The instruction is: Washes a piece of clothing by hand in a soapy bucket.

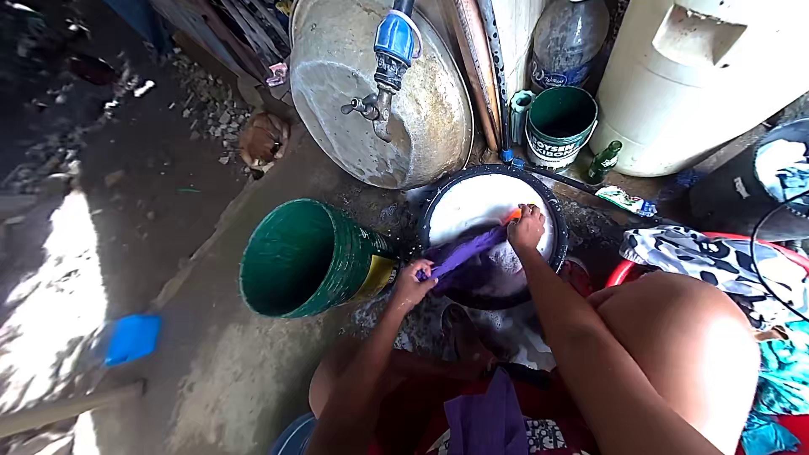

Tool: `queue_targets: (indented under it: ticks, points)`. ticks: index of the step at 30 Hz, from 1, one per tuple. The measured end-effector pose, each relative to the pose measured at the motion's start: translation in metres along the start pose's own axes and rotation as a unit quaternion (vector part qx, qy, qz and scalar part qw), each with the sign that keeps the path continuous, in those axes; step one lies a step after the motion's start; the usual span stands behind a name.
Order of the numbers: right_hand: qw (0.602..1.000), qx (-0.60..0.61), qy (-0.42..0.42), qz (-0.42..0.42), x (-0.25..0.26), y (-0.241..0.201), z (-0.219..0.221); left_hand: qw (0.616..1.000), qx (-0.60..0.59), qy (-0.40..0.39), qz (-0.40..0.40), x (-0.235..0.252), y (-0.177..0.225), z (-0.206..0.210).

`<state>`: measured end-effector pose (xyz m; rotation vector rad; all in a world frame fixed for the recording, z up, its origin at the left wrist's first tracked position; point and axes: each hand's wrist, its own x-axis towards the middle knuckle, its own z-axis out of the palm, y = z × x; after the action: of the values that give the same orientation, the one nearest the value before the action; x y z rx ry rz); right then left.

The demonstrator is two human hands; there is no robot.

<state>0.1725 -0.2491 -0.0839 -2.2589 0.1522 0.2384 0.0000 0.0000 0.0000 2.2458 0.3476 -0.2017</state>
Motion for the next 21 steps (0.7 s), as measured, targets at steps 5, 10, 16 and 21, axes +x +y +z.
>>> queue_targets:
  ticks: [5, 10, 16, 21]
  points:
    - [0.933, -0.288, -0.145, -0.161, 0.017, 0.020, 0.010, 0.983, 0.077, -0.072, -0.153, 0.002, -0.022, 0.016]
    - [0.979, -0.163, -0.117, -0.024, 0.016, 0.005, 0.011, 0.975, 0.181, -0.036, -0.122, 0.006, -0.023, 0.022]
    - [0.983, -0.022, -0.132, 0.126, 0.004, 0.039, 0.016, 0.978, 0.189, -0.060, -0.060, 0.021, 0.006, 0.039]
    - [0.988, -0.011, -0.076, 0.133, -0.015, 0.029, 0.028, 0.898, -0.381, 0.113, -0.190, 0.015, 0.000, 0.035]
